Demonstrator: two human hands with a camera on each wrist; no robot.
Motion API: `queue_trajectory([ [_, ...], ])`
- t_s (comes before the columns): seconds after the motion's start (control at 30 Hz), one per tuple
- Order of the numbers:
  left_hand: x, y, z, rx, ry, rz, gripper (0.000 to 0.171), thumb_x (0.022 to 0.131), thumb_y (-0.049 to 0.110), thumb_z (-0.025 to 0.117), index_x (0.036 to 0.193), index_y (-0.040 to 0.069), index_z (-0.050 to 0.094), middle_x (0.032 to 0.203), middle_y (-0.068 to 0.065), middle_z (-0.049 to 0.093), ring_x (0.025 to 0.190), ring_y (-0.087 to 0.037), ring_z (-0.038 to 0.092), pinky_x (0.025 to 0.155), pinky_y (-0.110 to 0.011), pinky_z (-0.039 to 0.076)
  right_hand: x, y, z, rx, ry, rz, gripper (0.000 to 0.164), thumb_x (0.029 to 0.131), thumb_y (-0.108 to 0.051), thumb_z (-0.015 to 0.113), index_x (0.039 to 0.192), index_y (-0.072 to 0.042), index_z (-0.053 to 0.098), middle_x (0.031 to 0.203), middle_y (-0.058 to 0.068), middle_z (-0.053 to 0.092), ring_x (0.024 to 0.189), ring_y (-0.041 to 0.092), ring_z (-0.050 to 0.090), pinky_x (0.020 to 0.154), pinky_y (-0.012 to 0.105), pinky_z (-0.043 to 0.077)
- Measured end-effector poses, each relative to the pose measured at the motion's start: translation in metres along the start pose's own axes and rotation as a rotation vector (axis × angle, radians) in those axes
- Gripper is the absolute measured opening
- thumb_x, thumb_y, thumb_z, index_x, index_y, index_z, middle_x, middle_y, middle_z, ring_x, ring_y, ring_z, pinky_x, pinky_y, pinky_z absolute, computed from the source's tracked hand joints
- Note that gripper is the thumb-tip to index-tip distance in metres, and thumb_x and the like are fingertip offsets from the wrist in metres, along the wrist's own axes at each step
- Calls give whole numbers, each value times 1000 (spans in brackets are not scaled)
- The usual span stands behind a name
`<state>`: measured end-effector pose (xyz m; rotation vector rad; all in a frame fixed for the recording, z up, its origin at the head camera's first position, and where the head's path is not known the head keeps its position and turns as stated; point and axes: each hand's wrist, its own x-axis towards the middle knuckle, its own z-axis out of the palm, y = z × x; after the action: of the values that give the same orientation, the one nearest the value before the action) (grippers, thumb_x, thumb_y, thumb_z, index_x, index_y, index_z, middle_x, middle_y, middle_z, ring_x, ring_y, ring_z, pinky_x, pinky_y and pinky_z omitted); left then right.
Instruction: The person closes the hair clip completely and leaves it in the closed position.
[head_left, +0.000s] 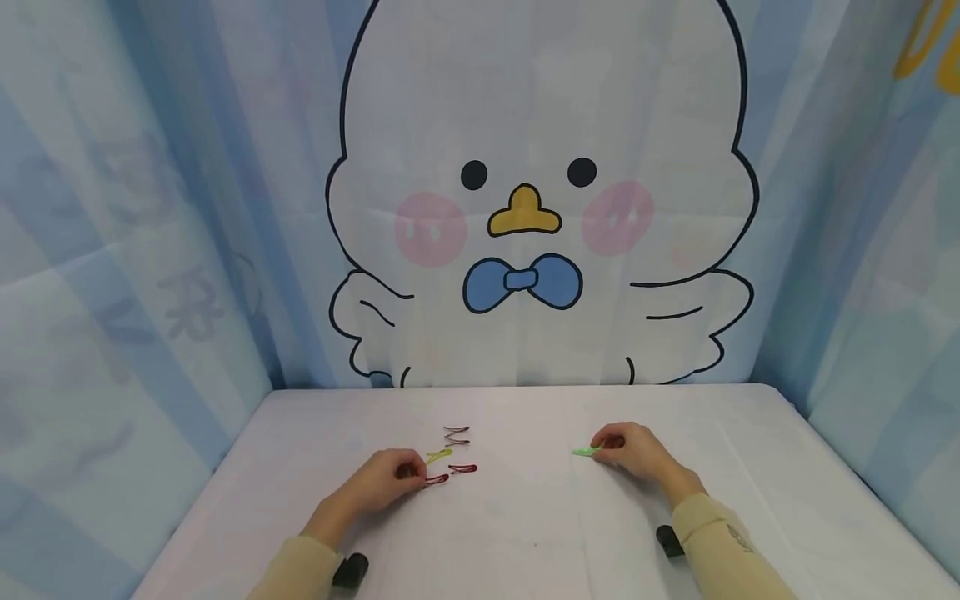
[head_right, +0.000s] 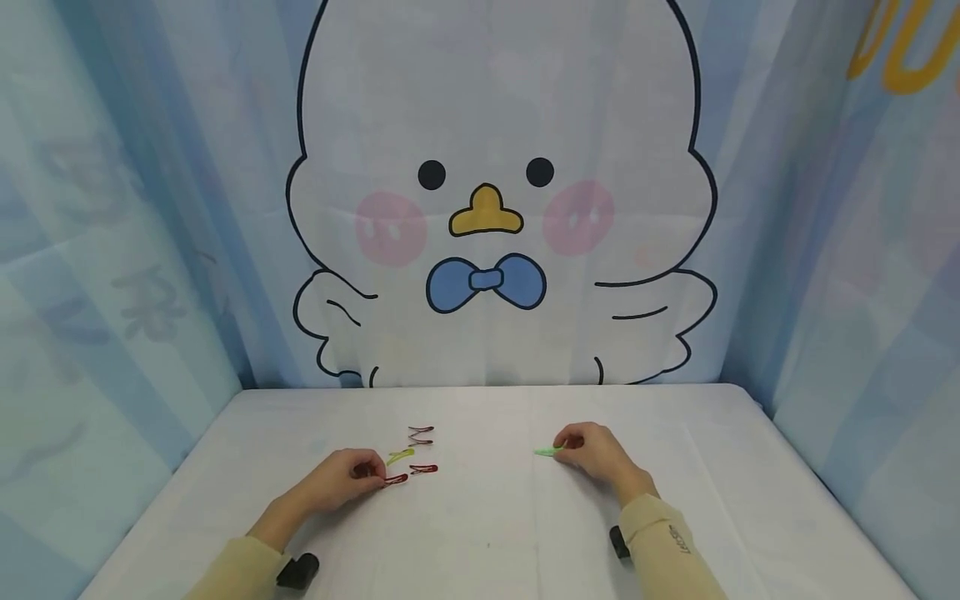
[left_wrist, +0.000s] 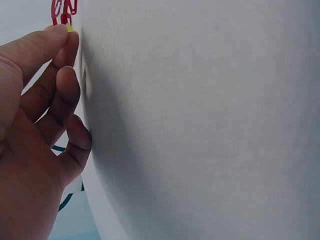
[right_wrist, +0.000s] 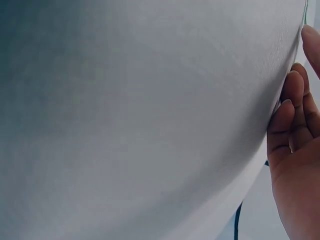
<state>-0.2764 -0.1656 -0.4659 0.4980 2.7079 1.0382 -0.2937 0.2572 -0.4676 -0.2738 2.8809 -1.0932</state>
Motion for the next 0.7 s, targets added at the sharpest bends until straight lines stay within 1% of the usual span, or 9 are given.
queue_trajectory([
  [0.2, -3, 1, 0, -20, 18, 12, 9, 94, 8, 71, 92, 15, 66, 85, 3, 57, 81, -16, 52, 72, -33, 44, 0, -2, 1, -17, -6, 17, 11, 86, -9, 79, 94, -8, 72, 86, 1, 58, 81, 19, 51, 74, 36, 43],
  [0.43, -9, 6, -2, -65, 49, 26, 7, 93, 5, 70, 94, 11, 66, 85, 3, 58, 79, -16, 52, 68, -30, 45, -3, 1, -1, 27, 8, 22, 17, 85, -9, 79, 100, -6, 73, 87, 1, 60, 81, 19, 53, 75, 35, 44],
  [0.6, -12, 11, -3, -107, 52, 50, 7, 94, 4, 69, 97, 11, 67, 86, 3, 59, 79, -16, 54, 65, -28, 46, -5, 6, -6, 13, 25, 45, 20, 88, -14, 77, 106, -6, 72, 92, 1, 63, 86, 20, 56, 78, 37, 47],
  [0.7, -12, 15, -3, -122, 58, 77, 7, 95, 5, 69, 97, 11, 67, 87, 3, 61, 79, -17, 54, 66, -28, 46, -7, 8, -11, 0, 41, 52, 22, 90, -18, 76, 108, -6, 72, 96, 1, 65, 90, 21, 58, 79, 38, 49],
])
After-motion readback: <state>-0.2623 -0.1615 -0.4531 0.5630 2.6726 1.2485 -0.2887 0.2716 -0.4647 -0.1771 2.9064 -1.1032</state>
